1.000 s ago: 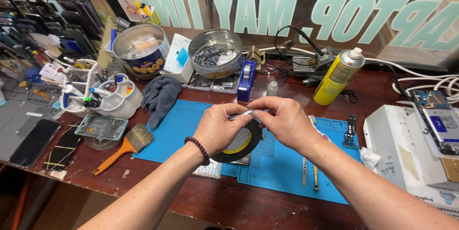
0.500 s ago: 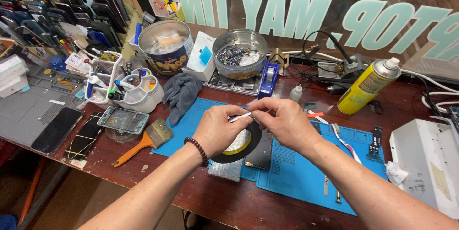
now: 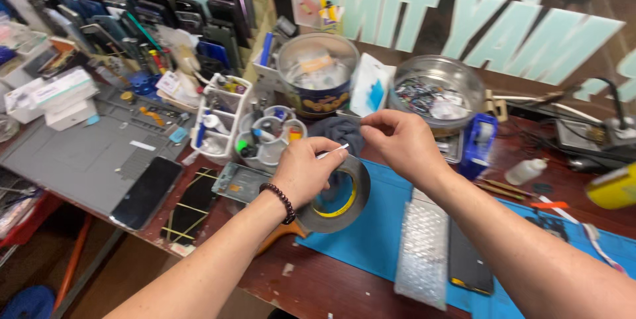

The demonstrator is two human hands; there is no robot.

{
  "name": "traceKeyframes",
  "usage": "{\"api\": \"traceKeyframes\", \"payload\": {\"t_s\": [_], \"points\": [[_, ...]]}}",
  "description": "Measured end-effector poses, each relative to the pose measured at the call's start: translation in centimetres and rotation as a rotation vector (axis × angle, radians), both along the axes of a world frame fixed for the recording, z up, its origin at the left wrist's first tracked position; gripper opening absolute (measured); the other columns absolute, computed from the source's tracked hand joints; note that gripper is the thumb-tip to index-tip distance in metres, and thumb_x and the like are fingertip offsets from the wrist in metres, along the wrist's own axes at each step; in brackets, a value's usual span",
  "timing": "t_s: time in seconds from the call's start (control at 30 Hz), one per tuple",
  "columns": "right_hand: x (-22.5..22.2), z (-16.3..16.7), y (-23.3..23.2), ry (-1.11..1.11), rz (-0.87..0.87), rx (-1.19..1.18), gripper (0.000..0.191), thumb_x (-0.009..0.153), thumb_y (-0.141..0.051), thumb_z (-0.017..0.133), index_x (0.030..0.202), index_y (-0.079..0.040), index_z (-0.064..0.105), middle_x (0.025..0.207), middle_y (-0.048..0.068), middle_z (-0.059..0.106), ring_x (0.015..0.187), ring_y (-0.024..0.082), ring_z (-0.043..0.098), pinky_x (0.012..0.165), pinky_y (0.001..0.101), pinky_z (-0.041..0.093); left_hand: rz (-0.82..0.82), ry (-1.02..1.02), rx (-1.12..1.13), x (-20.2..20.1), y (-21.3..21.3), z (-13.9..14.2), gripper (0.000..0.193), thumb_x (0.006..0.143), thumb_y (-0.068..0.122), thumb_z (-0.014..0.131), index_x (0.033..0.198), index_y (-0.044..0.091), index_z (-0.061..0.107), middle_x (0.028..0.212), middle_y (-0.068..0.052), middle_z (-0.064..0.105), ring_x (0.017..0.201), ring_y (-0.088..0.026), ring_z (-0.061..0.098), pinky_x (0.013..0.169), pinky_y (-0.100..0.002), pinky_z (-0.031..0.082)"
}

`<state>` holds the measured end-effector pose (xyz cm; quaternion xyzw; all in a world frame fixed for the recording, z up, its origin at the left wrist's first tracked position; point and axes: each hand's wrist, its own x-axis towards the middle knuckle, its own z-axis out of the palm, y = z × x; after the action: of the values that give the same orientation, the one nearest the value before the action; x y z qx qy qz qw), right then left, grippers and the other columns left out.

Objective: The person cleans a small electronic component with a wooden stick and liquid, then applies adhesive and secures it with tape. The component is handled carefully and placed on a workbench with various tools and parts.

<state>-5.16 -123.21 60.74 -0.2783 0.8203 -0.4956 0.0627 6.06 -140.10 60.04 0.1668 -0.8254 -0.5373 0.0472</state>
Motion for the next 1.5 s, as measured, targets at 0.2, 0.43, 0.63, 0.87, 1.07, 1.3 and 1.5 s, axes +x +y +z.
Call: {"api": "traceKeyframes", "payload": {"t_s": [0.2, 0.43, 0.63, 0.87, 1.07, 1.3, 1.5], "points": [[-2.9, -1.0, -18.9, 0.217, -0.002, 0.296, 0.030, 0.084, -0.037, 0.078, 0.102, -0.014, 0.082, 0.083, 0.009, 0.077, 0.073, 0.023, 0.075, 0.071, 0.0370, 0.057, 0.107, -0.043, 0.156, 1.3, -14.8, -1.1, 0.031, 0.089, 0.031, 0.072, 0.104, 0.005, 0.079, 0.069, -0.003, 0.073, 0.047, -0.009, 0.063, 0.041, -0.026, 0.049], [-4.6, -4.1, -34.7, 0.358, 0.111, 0.929, 0.045, 0.073, -0.056, 0.083, 0.100, -0.019, 0.081, 0.097, 0.008, 0.075, 0.097, 0.030, 0.071, 0.085, 0.0542, 0.053, 0.184, -0.086, 0.201, 4.5, -23.8, -3.4, 0.031, 0.088, 0.030, 0.072, 0.103, 0.004, 0.079, 0.069, -0.003, 0.071, 0.047, -0.008, 0.063, 0.042, -0.025, 0.050], [-4.2, -6.9, -38.5, 0.320, 0.090, 1.033, 0.045, 0.078, -0.054, 0.081, 0.101, -0.015, 0.082, 0.094, 0.009, 0.079, 0.095, 0.029, 0.075, 0.094, 0.0545, 0.049, 0.181, -0.060, 0.268, 6.7, -27.0, -4.1, 0.030, 0.087, 0.029, 0.073, 0.102, 0.004, 0.079, 0.071, 0.001, 0.072, 0.048, -0.007, 0.061, 0.044, -0.024, 0.049], [-6.1, -4.1, -34.1, 0.251, 0.012, 0.546, 0.034, 0.083, -0.037, 0.081, 0.098, -0.007, 0.081, 0.087, 0.016, 0.076, 0.078, 0.026, 0.072, 0.075, 0.0444, 0.059, 0.103, -0.036, 0.327, 6.7, -26.0, -3.5, 0.030, 0.090, 0.029, 0.071, 0.103, 0.003, 0.078, 0.074, 0.001, 0.071, 0.050, -0.005, 0.060, 0.042, -0.024, 0.047], [-6.0, -0.8, -19.6, -0.573, -0.013, -0.391, 0.019, 0.092, -0.015, 0.070, 0.108, -0.006, 0.066, 0.089, 0.009, 0.069, 0.075, 0.018, 0.070, 0.063, 0.0294, 0.059, 0.062, 0.085, 0.349, 3.9, -18.6, -2.4, 0.028, 0.090, 0.027, 0.072, 0.105, 0.005, 0.078, 0.074, 0.001, 0.071, 0.050, -0.005, 0.061, 0.043, -0.023, 0.048], [-1.3, -2.1, 0.8, -1.199, -0.197, -0.992, 0.021, 0.097, -0.016, 0.072, 0.105, 0.001, 0.062, 0.094, 0.012, 0.071, 0.078, 0.017, 0.070, 0.069, 0.0232, 0.061, -0.120, 0.143, 0.328, 0.8, -4.8, -1.1, 0.028, 0.089, 0.027, 0.073, 0.107, 0.006, 0.079, 0.074, 0.001, 0.071, 0.052, -0.004, 0.060, 0.043, -0.023, 0.048], [5.9, -2.3, 16.6, -1.268, 0.118, -1.138, 0.030, 0.095, -0.015, 0.070, 0.121, -0.001, 0.067, 0.104, 0.010, 0.066, 0.090, 0.019, 0.064, 0.081, 0.0324, 0.057, -0.234, 0.180, 0.262, -0.8, 9.9, -0.1, 0.030, 0.087, 0.024, 0.075, 0.109, 0.004, 0.078, 0.080, -0.001, 0.075, 0.055, -0.006, 0.063, 0.049, -0.023, 0.052]]}}
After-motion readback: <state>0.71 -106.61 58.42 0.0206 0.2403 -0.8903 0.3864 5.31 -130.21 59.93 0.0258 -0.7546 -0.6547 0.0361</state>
